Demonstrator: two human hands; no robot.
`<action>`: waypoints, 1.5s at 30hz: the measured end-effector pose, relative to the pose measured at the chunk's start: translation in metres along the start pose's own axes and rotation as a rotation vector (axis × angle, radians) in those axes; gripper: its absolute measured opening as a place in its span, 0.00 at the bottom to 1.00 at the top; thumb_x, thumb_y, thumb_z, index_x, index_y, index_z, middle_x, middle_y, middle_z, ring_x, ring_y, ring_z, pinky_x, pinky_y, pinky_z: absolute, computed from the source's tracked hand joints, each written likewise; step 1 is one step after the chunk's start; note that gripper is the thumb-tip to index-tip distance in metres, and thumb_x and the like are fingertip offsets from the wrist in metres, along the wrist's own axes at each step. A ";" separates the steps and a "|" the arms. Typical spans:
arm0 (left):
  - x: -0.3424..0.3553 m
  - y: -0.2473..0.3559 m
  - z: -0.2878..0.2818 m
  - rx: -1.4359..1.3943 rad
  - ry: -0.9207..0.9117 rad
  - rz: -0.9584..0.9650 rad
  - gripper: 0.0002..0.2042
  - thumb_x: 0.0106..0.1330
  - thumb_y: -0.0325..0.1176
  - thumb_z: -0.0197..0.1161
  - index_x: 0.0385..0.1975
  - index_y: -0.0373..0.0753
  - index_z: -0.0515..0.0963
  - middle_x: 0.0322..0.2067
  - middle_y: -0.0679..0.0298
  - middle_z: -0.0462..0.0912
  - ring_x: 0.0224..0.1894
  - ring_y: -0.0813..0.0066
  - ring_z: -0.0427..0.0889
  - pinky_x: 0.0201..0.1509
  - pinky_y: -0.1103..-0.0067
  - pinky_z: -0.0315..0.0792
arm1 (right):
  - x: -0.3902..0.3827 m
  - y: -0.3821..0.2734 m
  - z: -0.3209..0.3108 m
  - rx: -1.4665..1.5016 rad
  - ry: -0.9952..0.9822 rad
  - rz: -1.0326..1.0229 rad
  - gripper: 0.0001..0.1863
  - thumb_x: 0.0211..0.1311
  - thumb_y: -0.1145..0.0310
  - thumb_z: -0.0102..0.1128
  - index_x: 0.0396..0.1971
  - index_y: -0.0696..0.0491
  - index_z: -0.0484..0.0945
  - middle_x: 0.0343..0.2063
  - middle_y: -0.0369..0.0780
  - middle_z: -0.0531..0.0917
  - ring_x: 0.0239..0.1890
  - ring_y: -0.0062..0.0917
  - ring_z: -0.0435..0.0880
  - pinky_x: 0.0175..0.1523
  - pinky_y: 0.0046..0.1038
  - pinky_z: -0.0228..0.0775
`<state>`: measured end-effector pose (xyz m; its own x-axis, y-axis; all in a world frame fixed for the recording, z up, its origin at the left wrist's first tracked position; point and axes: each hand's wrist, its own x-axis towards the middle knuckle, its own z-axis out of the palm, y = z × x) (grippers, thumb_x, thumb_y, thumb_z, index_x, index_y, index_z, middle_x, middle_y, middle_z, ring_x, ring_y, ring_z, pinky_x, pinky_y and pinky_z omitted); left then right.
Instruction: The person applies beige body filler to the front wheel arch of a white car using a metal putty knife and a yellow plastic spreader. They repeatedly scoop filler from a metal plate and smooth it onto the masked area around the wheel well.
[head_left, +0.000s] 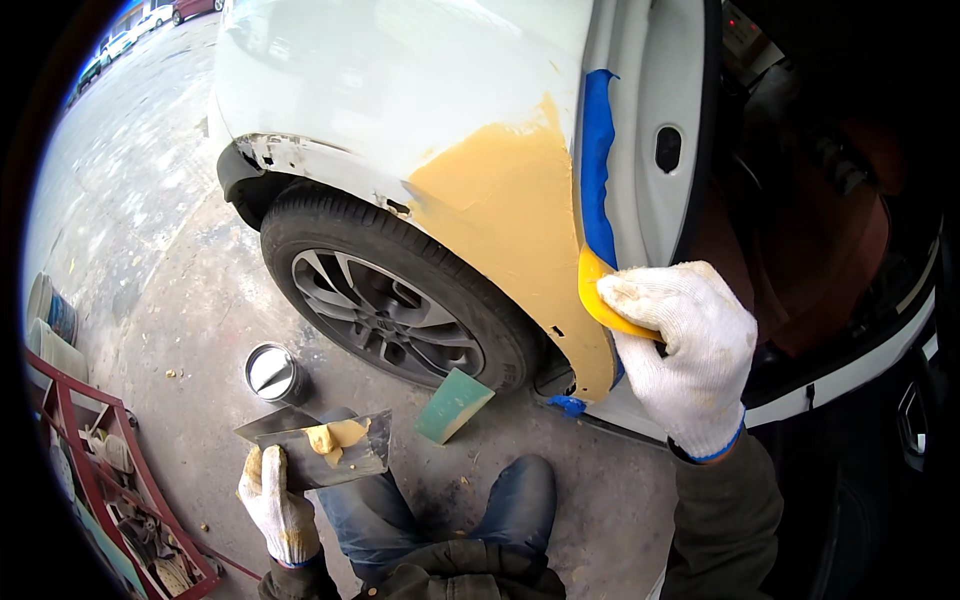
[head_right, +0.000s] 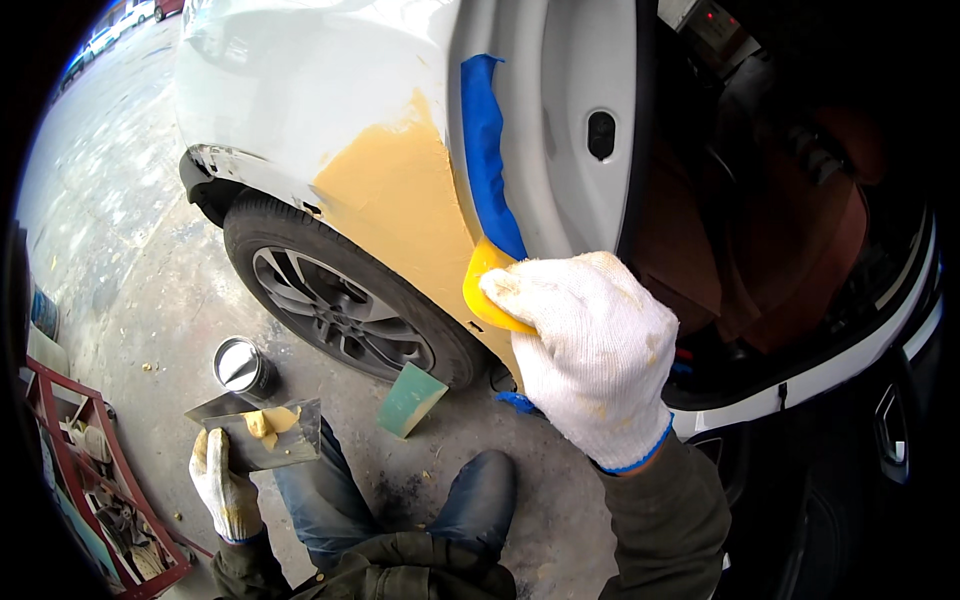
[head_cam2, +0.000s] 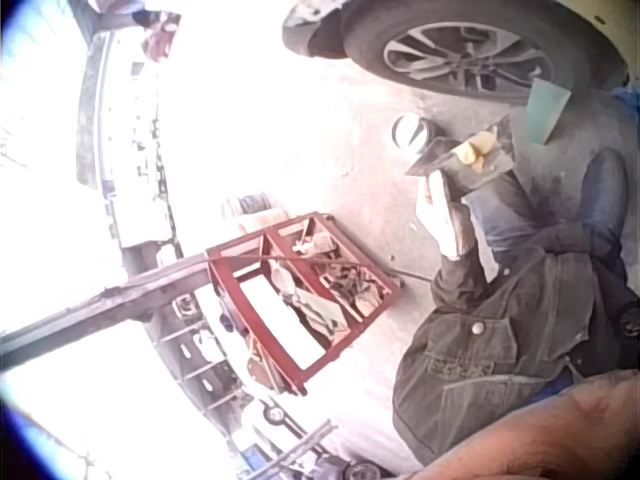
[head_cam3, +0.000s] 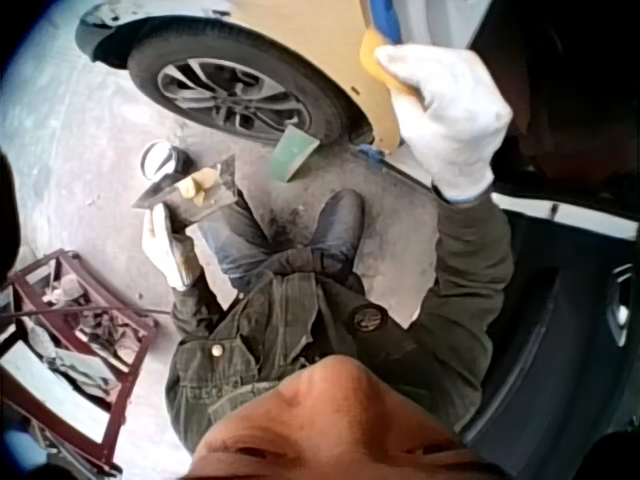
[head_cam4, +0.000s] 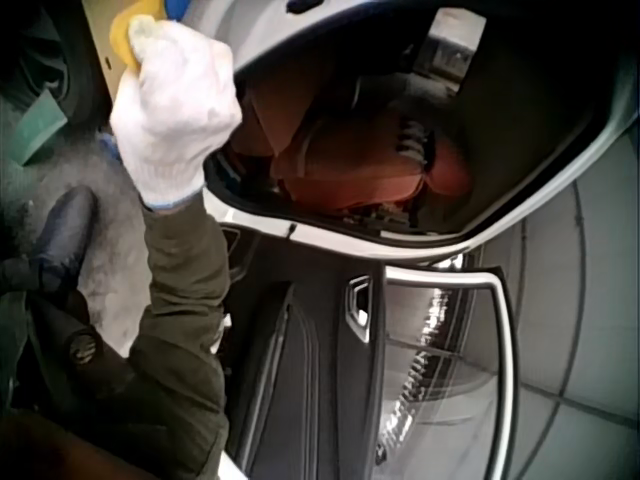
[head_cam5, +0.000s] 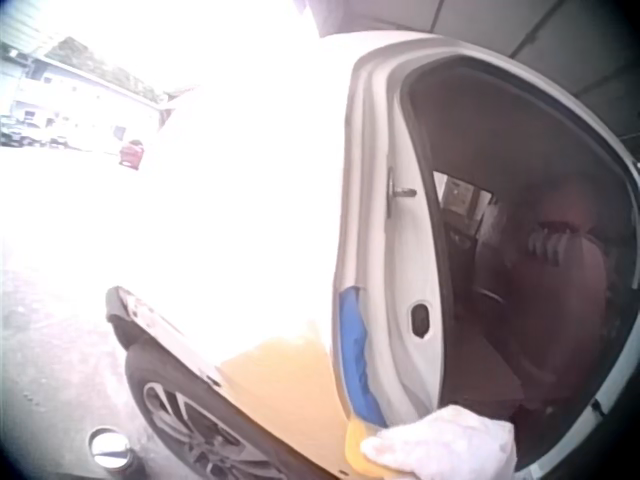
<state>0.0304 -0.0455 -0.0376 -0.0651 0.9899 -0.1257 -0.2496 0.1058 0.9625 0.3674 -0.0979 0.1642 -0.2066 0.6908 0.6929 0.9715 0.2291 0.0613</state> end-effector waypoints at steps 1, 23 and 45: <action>0.000 -0.002 -0.001 -0.001 0.001 -0.002 0.13 0.70 0.36 0.57 0.40 0.29 0.78 0.31 0.66 0.81 0.29 0.83 0.76 0.32 0.86 0.70 | -0.002 0.000 0.000 -0.003 -0.003 -0.003 0.15 0.40 0.80 0.75 0.33 0.55 0.85 0.30 0.41 0.87 0.32 0.30 0.87 0.36 0.25 0.80; -0.006 0.004 0.005 0.064 -0.081 -0.008 0.12 0.71 0.34 0.56 0.40 0.28 0.77 0.32 0.64 0.81 0.31 0.83 0.77 0.35 0.86 0.71 | -0.046 0.006 -0.010 -0.008 -0.105 0.054 0.17 0.37 0.84 0.72 0.33 0.55 0.85 0.32 0.40 0.87 0.33 0.30 0.86 0.35 0.26 0.80; -0.020 0.008 0.027 -0.003 -0.041 -0.029 0.12 0.70 0.34 0.57 0.40 0.28 0.76 0.32 0.64 0.81 0.31 0.83 0.76 0.35 0.86 0.70 | -0.071 0.004 -0.019 0.338 0.050 0.491 0.11 0.49 0.85 0.68 0.34 0.61 0.80 0.39 0.46 0.85 0.36 0.27 0.85 0.40 0.24 0.79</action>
<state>0.0555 -0.0618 -0.0213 -0.0180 0.9895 -0.1433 -0.2534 0.1341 0.9580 0.3885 -0.1588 0.1286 0.2710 0.7401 0.6155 0.8595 0.1018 -0.5009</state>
